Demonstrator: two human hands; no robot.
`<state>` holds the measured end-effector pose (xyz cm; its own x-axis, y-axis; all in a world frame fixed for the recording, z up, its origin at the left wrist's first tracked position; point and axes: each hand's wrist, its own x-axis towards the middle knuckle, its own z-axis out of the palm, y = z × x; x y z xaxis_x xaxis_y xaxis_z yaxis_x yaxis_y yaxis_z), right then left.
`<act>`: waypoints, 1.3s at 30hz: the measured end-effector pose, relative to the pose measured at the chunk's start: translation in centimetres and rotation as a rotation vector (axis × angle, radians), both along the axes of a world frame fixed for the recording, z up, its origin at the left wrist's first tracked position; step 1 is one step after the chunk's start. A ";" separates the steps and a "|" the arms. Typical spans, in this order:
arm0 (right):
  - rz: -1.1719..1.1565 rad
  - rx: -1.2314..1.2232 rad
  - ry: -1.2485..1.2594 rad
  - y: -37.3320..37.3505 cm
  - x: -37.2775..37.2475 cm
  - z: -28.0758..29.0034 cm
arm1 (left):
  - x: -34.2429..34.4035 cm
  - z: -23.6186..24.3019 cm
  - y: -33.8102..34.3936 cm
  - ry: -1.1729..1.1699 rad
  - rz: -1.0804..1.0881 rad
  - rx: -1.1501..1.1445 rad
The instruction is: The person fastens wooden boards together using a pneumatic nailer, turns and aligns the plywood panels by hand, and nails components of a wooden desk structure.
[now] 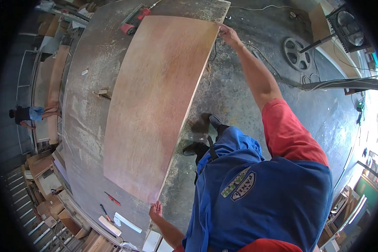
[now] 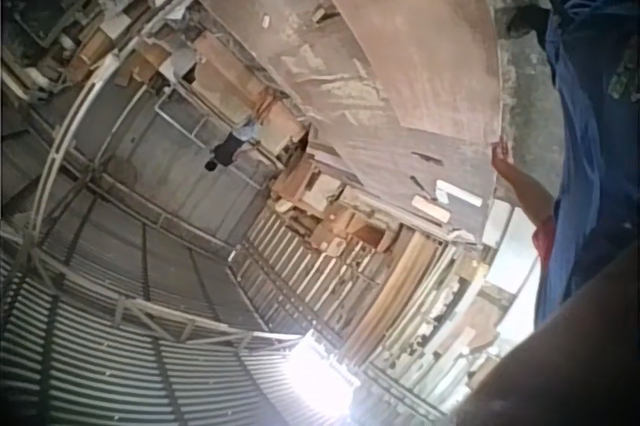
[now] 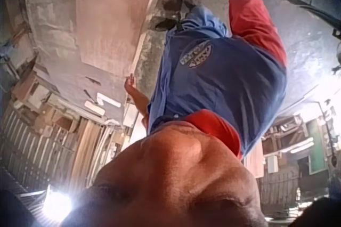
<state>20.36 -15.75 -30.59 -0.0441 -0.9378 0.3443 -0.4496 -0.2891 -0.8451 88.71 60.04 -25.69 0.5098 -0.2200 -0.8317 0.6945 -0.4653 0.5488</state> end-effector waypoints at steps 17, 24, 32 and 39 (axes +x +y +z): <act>0.187 0.274 -0.198 -0.4 -0.7 0.6 | -1.2 1.4 1.0 -0.009 -0.014 0.029; 0.254 0.255 -0.303 -0.3 -0.4 -0.4 | -0.9 1.5 1.9 -0.006 -0.047 0.033; 0.396 0.092 -0.474 -0.7 -1.0 -2.1 | -1.3 2.1 0.8 -0.009 -0.012 0.077; 0.586 0.047 -0.818 1.2 0.3 0.2 | -1.1 2.1 1.2 -0.041 -0.034 0.091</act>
<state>20.64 -14.59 -30.37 0.2225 -0.8994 0.3764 0.4759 -0.2368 -0.8470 87.61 61.26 -23.59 0.5370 -0.1624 -0.8278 0.6552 -0.5378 0.5306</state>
